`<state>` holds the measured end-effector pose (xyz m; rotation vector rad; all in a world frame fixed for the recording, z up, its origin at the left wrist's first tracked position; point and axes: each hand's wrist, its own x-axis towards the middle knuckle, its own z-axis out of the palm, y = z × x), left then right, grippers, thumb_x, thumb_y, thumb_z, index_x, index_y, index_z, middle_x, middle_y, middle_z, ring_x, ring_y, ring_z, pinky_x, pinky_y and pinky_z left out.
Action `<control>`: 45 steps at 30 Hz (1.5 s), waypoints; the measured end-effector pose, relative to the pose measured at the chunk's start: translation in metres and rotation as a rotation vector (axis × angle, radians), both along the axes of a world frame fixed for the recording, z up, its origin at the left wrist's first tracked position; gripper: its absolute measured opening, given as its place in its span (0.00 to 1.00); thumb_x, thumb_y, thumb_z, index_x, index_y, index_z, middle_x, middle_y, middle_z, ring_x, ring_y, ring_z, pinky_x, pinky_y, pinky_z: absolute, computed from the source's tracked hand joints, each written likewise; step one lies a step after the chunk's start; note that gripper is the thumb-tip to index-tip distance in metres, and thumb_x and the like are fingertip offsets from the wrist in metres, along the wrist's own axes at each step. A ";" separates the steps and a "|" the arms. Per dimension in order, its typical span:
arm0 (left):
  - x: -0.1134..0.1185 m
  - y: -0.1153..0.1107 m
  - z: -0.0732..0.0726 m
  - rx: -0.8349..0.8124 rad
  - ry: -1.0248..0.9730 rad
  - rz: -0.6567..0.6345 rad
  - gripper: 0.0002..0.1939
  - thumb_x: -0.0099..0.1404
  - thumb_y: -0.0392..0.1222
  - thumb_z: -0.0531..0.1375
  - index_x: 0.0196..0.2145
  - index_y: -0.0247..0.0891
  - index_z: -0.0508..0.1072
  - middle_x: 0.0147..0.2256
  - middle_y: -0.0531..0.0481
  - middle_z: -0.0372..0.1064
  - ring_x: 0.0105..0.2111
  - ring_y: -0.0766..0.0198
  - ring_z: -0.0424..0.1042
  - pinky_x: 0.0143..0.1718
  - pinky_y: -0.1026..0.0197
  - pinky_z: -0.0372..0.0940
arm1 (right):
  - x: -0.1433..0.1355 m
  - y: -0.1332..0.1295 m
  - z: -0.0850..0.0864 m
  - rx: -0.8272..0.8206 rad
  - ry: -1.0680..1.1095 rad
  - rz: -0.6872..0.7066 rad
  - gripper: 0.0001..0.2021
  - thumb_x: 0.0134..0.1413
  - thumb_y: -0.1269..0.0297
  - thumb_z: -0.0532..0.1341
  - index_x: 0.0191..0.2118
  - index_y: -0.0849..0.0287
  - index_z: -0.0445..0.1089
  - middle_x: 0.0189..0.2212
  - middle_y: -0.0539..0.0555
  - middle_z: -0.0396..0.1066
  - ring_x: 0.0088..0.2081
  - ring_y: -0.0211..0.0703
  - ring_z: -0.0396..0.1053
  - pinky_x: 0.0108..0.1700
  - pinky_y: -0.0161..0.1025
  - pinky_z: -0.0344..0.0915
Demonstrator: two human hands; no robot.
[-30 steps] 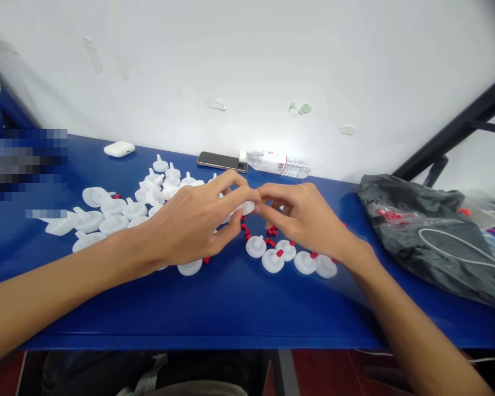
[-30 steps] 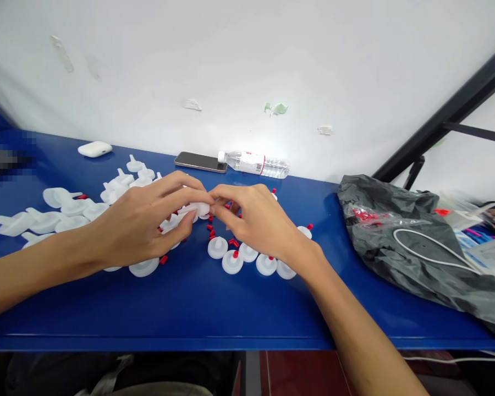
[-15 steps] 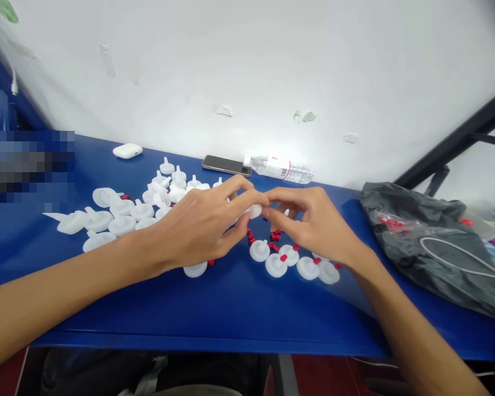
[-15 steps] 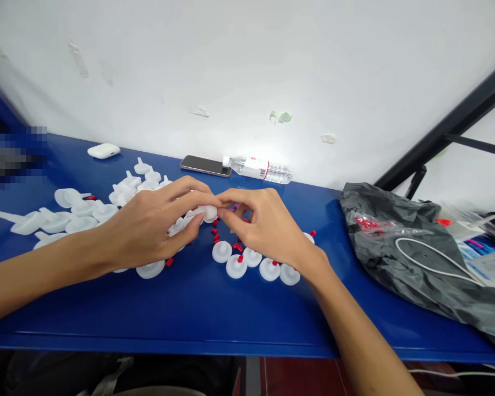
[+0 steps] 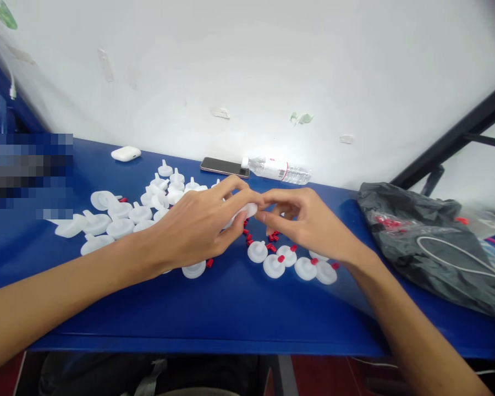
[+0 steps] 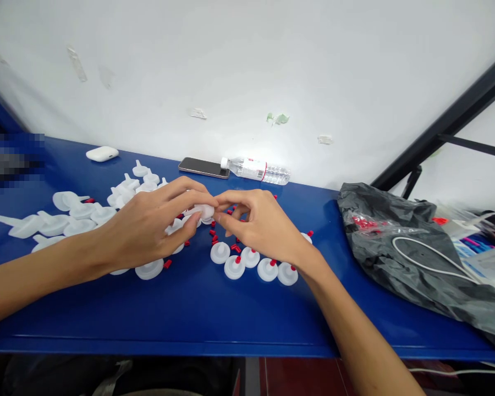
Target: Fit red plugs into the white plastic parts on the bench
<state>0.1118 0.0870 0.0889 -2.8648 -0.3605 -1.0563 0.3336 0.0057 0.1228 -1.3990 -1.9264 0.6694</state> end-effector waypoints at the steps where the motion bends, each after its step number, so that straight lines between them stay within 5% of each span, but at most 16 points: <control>1: 0.000 0.000 0.000 -0.005 0.001 0.002 0.12 0.82 0.37 0.51 0.56 0.39 0.72 0.49 0.43 0.76 0.33 0.63 0.78 0.22 0.65 0.63 | 0.000 0.000 0.000 -0.007 0.007 0.004 0.14 0.66 0.70 0.65 0.52 0.54 0.84 0.35 0.49 0.83 0.28 0.37 0.76 0.30 0.36 0.68; 8: 0.001 0.002 -0.001 -0.051 0.004 0.002 0.12 0.82 0.37 0.51 0.56 0.40 0.71 0.50 0.45 0.76 0.42 0.58 0.80 0.32 0.61 0.71 | 0.003 0.002 0.000 -0.098 0.100 0.062 0.12 0.64 0.67 0.72 0.52 0.56 0.84 0.23 0.44 0.76 0.23 0.32 0.66 0.25 0.33 0.60; 16: -0.002 0.001 0.001 -0.165 -0.061 -0.034 0.12 0.81 0.34 0.51 0.56 0.39 0.71 0.52 0.45 0.77 0.43 0.62 0.78 0.31 0.64 0.68 | 0.002 0.002 0.001 -0.265 0.278 0.055 0.12 0.59 0.61 0.77 0.47 0.55 0.81 0.25 0.45 0.75 0.24 0.34 0.69 0.23 0.31 0.56; 28: 0.002 0.001 0.004 -0.230 -0.079 -0.024 0.14 0.83 0.41 0.50 0.54 0.39 0.74 0.50 0.46 0.80 0.41 0.62 0.78 0.36 0.61 0.70 | -0.003 0.006 -0.001 -0.262 0.337 -0.018 0.11 0.54 0.61 0.79 0.39 0.57 0.81 0.26 0.46 0.76 0.24 0.32 0.69 0.23 0.33 0.55; 37: 0.001 0.005 0.002 -0.203 -0.104 0.045 0.14 0.82 0.43 0.57 0.58 0.37 0.75 0.53 0.44 0.78 0.35 0.64 0.76 0.31 0.62 0.69 | 0.007 0.006 0.001 -0.101 0.182 -0.084 0.11 0.58 0.58 0.77 0.43 0.56 0.82 0.38 0.51 0.84 0.28 0.36 0.75 0.29 0.35 0.67; 45: -0.001 0.010 -0.001 -0.120 -0.125 0.104 0.16 0.80 0.41 0.61 0.62 0.39 0.74 0.55 0.42 0.75 0.33 0.65 0.75 0.28 0.64 0.69 | 0.002 0.001 -0.003 -0.006 -0.151 -0.009 0.07 0.65 0.56 0.73 0.39 0.51 0.85 0.31 0.48 0.83 0.27 0.38 0.69 0.32 0.39 0.63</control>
